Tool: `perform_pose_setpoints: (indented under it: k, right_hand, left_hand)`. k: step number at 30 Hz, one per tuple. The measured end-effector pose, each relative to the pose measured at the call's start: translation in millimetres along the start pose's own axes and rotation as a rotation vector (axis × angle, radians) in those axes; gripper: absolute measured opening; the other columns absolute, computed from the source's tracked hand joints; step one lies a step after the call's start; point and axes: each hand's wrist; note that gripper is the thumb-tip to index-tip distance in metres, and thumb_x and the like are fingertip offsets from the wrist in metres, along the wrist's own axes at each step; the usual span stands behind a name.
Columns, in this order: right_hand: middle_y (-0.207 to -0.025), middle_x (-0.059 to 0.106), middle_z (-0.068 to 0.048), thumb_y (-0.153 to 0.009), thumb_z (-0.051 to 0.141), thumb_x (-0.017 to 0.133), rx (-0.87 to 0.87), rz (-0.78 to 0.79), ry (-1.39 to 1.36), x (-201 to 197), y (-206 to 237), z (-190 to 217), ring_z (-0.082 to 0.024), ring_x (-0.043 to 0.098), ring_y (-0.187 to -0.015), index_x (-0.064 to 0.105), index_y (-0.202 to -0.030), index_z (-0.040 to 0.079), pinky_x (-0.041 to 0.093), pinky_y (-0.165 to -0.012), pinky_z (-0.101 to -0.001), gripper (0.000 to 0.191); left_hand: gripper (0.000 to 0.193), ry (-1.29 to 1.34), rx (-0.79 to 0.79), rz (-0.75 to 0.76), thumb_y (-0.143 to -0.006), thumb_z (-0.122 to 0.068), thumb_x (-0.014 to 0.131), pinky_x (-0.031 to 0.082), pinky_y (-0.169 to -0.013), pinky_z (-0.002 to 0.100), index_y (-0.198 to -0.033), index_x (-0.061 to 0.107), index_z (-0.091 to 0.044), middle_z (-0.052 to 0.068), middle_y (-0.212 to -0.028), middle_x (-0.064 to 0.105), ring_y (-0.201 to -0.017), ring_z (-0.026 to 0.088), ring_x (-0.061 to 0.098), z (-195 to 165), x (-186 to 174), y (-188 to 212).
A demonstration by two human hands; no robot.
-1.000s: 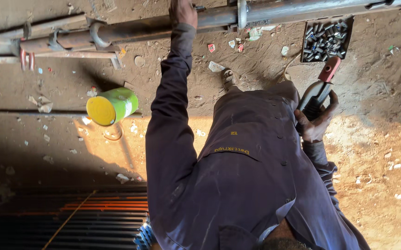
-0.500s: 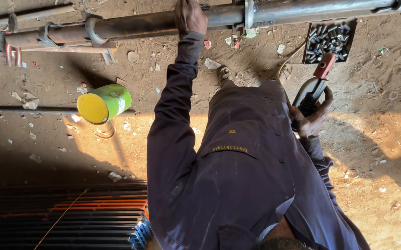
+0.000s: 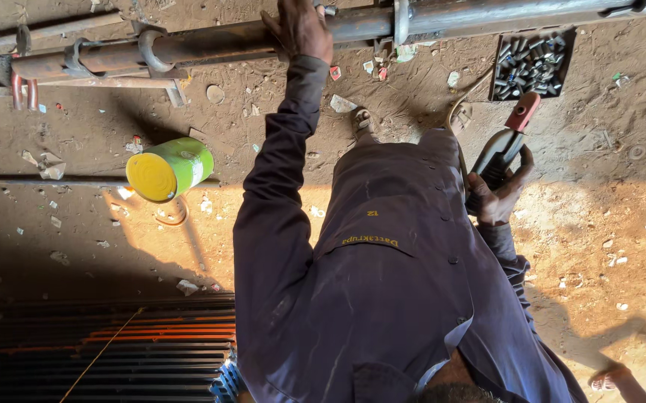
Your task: The person welds a metal pipe using a handheld welding torch, producing bright sparks and smoke. They repeatedly reposition the pipe and torch to weld different sections along its length.
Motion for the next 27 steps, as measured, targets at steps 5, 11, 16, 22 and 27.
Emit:
perform_pose_setpoints:
  k: [5,11,16,22,27]
  right_hand:
    - [-0.126,0.059,-0.017,-0.082,0.044,0.095,0.019,0.009,-0.070,7.9,6.5,5.9,-0.025,0.067,-0.106,0.026,-0.164,0.003,0.061,-0.094,-0.0379,0.115]
    - [-0.126,0.063,-0.018,-0.080,0.046,0.095,0.073,0.030,-0.071,12.6,10.8,5.2,-0.024,0.067,-0.106,0.023,-0.163,0.005,0.060,-0.091,-0.0359,0.117]
    - [-0.123,0.063,-0.017,-0.080,0.046,0.095,0.047,0.033,-0.028,14.9,13.3,2.4,-0.024,0.067,-0.105,0.025,-0.162,0.005,0.059,-0.091,-0.0361,0.115]
    - [-0.116,0.066,-0.014,-0.084,0.037,0.096,0.038,0.063,-0.075,15.8,21.2,6.5,-0.021,0.067,-0.102,0.023,-0.161,0.006,0.058,-0.092,-0.0347,0.110]
    - [-0.110,0.067,-0.012,-0.082,0.032,0.095,0.082,0.056,-0.109,17.7,21.3,10.3,-0.020,0.068,-0.096,0.023,-0.165,0.009,0.059,-0.088,-0.0345,0.112]
  left_hand:
    - [0.067,-0.060,0.051,-0.028,-0.090,-0.020,0.074,0.011,-0.116,0.081,-0.148,0.041,-0.015,0.016,-0.154,0.042,-0.141,0.033,0.046,0.3,-14.3,2.0]
    - [0.065,-0.184,-0.024,0.203,-0.086,-0.021,0.070,0.012,-0.116,0.083,-0.146,0.044,-0.014,0.015,-0.153,0.042,-0.145,0.033,0.040,-3.7,-19.8,0.2]
    - [0.060,-0.131,0.055,0.144,-0.081,-0.013,0.068,0.016,-0.107,0.084,-0.139,0.051,-0.012,0.018,-0.146,0.047,-0.141,0.040,0.038,-0.2,-26.0,-3.6]
    - [0.043,-0.104,-0.136,0.229,-0.090,-0.012,0.063,0.020,-0.120,0.079,-0.132,0.056,-0.019,0.007,-0.137,0.057,-0.140,0.030,0.048,26.9,-32.7,-4.1]
    - [0.043,-0.016,0.019,0.019,-0.087,-0.009,0.064,0.017,-0.108,0.082,-0.130,0.055,-0.010,0.019,-0.133,0.057,-0.132,0.040,0.049,49.7,-25.9,-1.5]
Point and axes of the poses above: each hand's wrist, its own y-axis away from the middle knuckle, its own x-axis out of the palm, z = x × y
